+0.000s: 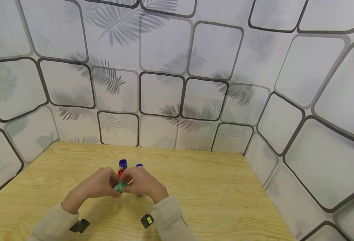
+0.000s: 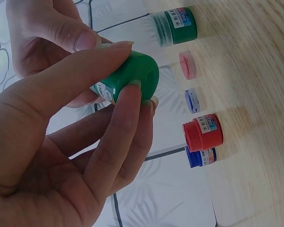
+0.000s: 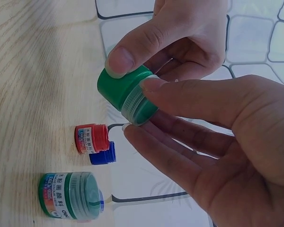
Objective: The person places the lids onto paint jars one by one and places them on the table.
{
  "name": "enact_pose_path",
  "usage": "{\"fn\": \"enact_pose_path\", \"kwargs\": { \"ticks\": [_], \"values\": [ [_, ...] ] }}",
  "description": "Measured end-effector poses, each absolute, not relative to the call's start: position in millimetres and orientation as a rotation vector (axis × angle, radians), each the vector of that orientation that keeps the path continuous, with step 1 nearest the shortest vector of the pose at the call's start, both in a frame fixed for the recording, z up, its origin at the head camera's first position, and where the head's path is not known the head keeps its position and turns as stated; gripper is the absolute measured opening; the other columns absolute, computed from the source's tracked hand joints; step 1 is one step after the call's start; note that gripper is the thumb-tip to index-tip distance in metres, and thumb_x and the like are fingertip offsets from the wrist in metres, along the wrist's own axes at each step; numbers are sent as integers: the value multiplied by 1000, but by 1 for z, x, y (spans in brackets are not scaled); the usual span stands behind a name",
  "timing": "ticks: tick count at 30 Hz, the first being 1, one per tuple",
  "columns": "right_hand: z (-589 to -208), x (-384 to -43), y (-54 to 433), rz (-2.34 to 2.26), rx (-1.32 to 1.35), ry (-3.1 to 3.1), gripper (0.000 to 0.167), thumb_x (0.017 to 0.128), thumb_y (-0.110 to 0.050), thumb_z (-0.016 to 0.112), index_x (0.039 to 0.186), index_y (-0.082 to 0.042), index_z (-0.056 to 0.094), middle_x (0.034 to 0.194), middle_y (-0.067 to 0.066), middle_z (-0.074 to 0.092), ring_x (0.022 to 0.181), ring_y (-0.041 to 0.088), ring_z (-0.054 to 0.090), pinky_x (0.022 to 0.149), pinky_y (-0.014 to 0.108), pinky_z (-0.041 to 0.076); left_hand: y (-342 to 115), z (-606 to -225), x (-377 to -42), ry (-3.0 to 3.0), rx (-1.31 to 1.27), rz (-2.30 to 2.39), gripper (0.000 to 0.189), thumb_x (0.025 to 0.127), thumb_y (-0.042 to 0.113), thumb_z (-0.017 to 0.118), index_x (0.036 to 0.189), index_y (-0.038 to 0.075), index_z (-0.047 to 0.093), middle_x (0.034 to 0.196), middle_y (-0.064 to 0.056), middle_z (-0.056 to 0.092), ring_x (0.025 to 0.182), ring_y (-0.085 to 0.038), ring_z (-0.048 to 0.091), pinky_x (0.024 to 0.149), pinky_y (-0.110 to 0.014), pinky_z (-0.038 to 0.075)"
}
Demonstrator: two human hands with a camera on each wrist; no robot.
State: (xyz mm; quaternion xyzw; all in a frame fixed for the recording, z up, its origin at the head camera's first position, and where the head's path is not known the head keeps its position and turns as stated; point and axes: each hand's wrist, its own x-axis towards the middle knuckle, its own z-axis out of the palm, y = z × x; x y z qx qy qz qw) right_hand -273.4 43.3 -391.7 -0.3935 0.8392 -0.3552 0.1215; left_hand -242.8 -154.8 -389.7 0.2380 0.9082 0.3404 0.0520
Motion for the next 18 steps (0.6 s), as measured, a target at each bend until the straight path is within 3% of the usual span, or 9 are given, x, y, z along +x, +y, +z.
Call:
{"fn": "enact_pose_path", "kwargs": {
  "ticks": [18],
  "values": [
    [-391,-273,43,-1032,-1140,2459,22,89,-1,77,111,-6,74,107,6,75,94,3,70,79,13,56,-155,-389,-242,2771,735,1041,20,74,5,89,67,10,70,58,6,58,53,-5,44,50,-21,39]
  ]
}}
